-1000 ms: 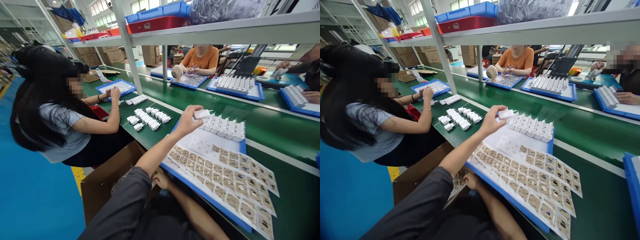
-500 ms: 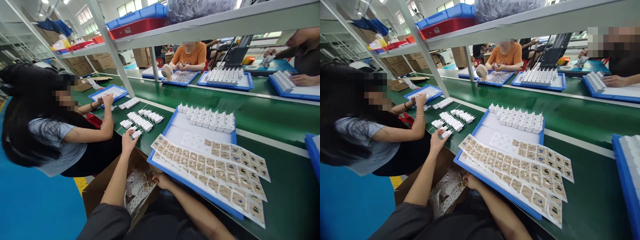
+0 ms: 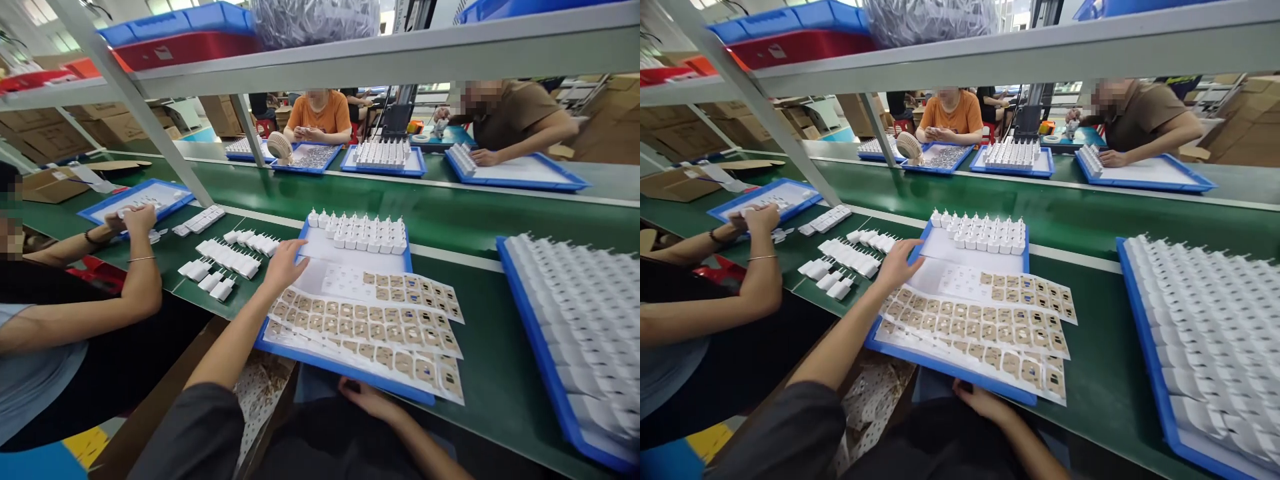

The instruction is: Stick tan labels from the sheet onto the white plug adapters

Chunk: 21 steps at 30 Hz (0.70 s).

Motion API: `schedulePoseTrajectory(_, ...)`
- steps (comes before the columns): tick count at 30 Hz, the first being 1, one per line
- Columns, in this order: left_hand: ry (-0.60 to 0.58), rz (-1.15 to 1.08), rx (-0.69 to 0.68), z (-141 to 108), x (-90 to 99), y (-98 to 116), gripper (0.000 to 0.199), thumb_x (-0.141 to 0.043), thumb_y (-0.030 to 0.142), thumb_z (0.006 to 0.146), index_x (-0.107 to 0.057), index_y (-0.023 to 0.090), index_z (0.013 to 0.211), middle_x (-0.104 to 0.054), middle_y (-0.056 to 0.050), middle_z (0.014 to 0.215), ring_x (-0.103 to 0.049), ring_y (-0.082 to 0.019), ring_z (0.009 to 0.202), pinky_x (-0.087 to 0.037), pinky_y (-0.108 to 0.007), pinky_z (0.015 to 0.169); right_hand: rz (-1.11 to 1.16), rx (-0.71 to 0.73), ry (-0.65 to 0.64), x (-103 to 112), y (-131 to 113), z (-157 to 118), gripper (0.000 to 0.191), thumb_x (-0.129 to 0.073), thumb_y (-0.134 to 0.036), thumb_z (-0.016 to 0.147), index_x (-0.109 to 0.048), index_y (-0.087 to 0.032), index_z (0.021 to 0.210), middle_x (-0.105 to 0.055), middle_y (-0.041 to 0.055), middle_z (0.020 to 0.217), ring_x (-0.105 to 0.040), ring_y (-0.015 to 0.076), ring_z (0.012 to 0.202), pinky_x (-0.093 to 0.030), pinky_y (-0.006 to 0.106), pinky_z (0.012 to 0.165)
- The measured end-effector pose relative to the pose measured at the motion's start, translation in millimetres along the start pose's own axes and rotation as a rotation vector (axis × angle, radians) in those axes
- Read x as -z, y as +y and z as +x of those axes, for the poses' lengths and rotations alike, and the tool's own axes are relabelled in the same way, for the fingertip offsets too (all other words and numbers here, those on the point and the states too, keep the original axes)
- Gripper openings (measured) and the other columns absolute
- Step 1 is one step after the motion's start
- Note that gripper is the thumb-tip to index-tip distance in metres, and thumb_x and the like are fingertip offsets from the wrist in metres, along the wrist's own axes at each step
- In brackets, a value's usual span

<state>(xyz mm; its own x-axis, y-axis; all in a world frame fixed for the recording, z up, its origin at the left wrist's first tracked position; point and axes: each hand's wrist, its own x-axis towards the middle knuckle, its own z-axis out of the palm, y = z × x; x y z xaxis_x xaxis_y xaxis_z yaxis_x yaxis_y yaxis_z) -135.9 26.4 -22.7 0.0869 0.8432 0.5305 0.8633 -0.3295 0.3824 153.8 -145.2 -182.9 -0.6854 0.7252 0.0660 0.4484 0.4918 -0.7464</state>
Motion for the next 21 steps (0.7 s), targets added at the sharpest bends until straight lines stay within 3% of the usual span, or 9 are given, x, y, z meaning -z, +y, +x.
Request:
schedulePoseTrajectory(3, -0.265, 0.116, -0.040, 51, -32.5, 28, 0.055, -0.058, 0.028, 0.087, -0.044, 0.021, 0.140, -0.051, -0.011, 0.143, -0.048, -0.031, 0.129, -0.048, -0.045, 0.101, 0.028, -0.122, 0.003, 43, -9, -50, 0.021, -0.051, -0.026, 0.077, -0.062, -0.040, 0.088, -0.074, 0.0016, 0.080, -0.075, 0.0334, 0.070, -0.063, 0.046, 0.061)
schedulePoseTrajectory(5, -0.348, 0.137, -0.022, 72, -50.3, 39, 0.063, -0.062, 0.025, 0.084, -0.041, 0.019, 0.144, -0.039, -0.014, 0.153, -0.042, -0.035, 0.136, -0.046, -0.048, 0.103, 0.026, -0.238, -0.049, 75, -30, -77, 0.021, -0.054, -0.028, 0.076, -0.065, -0.040, 0.090, -0.075, 0.0055, 0.085, -0.075, 0.0352, 0.077, -0.063, 0.049, 0.067)
schedulePoseTrajectory(7, -0.380, 0.155, 0.010, 80, -64.3, 42, 0.059, -0.064, 0.023, 0.083, -0.046, 0.017, 0.139, -0.029, -0.016, 0.159, -0.038, -0.038, 0.138, -0.045, -0.049, 0.102, 0.056, -0.321, -0.153, 108, -58, -94, 0.027, -0.052, -0.026, 0.084, -0.068, -0.042, 0.097, -0.076, 0.0068, 0.098, -0.074, 0.0326, 0.091, -0.061, 0.050, 0.082)
schedulePoseTrajectory(9, -0.382, 0.201, 0.035, 79, -74.2, 42, 0.050, -0.063, 0.022, 0.083, -0.053, 0.015, 0.131, -0.020, -0.017, 0.162, -0.036, -0.040, 0.138, -0.046, -0.050, 0.101, 0.157, -0.271, -0.314, 141, -84, -100, 0.034, -0.051, -0.026, 0.091, -0.065, -0.048, 0.112, -0.075, 0.0041, 0.108, -0.072, 0.0273, 0.101, -0.060, 0.044, 0.088)
schedulePoseTrajectory(10, -0.370, 0.224, 0.047, 77, -77.8, 42, 0.046, -0.063, 0.022, 0.084, -0.055, 0.014, 0.128, -0.017, -0.017, 0.163, -0.036, -0.041, 0.138, -0.045, -0.050, 0.100, 0.170, -0.243, -0.329, 156, -94, -100, 0.038, -0.049, -0.023, 0.093, -0.062, -0.049, 0.117, -0.074, 0.0029, 0.110, -0.072, 0.0247, 0.103, -0.060, 0.041, 0.089)
schedulePoseTrajectory(12, -0.329, 0.245, 0.063, 71, -82.6, 40, 0.047, -0.063, 0.024, 0.084, -0.054, 0.014, 0.130, -0.015, -0.017, 0.163, -0.035, -0.042, 0.138, -0.044, -0.051, 0.100, 0.135, -0.132, -0.283, 181, -104, -92, 0.042, -0.053, -0.018, 0.092, -0.060, -0.048, 0.121, -0.074, 0.0014, 0.109, -0.073, 0.0221, 0.100, -0.063, 0.035, 0.085)
schedulePoseTrajectory(15, -0.280, 0.240, 0.078, 65, -86.2, 40, 0.053, -0.061, 0.026, 0.086, -0.049, 0.017, 0.136, -0.016, -0.016, 0.163, -0.032, -0.041, 0.140, -0.043, -0.051, 0.102, -0.050, 0.032, -0.115, 207, -95, -61, 0.038, -0.057, -0.014, 0.091, -0.061, -0.040, 0.118, -0.074, 0.0006, 0.106, -0.073, 0.0203, 0.097, -0.063, 0.032, 0.080)
schedulePoseTrajectory(18, -0.260, 0.229, 0.094, 64, -87.8, 41, 0.046, -0.059, 0.024, 0.087, -0.053, 0.017, 0.132, -0.021, -0.015, 0.161, -0.034, -0.038, 0.139, -0.042, -0.049, 0.103, -0.271, 0.113, 0.008, 224, -75, -7, 0.022, -0.054, -0.019, 0.095, -0.065, -0.028, 0.111, -0.074, 0.0043, 0.102, -0.073, 0.0205, 0.093, -0.062, 0.033, 0.077)
schedulePoseTrajectory(21, -0.221, 0.207, 0.108, 64, -87.3, 42, 0.038, -0.061, 0.023, 0.086, -0.058, 0.017, 0.123, -0.028, -0.015, 0.157, -0.036, -0.036, 0.137, -0.040, -0.047, 0.104, -0.353, 0.061, 0.036, 235, -53, 57, 0.023, -0.052, -0.021, 0.095, -0.066, -0.018, 0.113, -0.072, 0.0124, 0.108, -0.070, 0.0250, 0.097, -0.059, 0.040, 0.082)
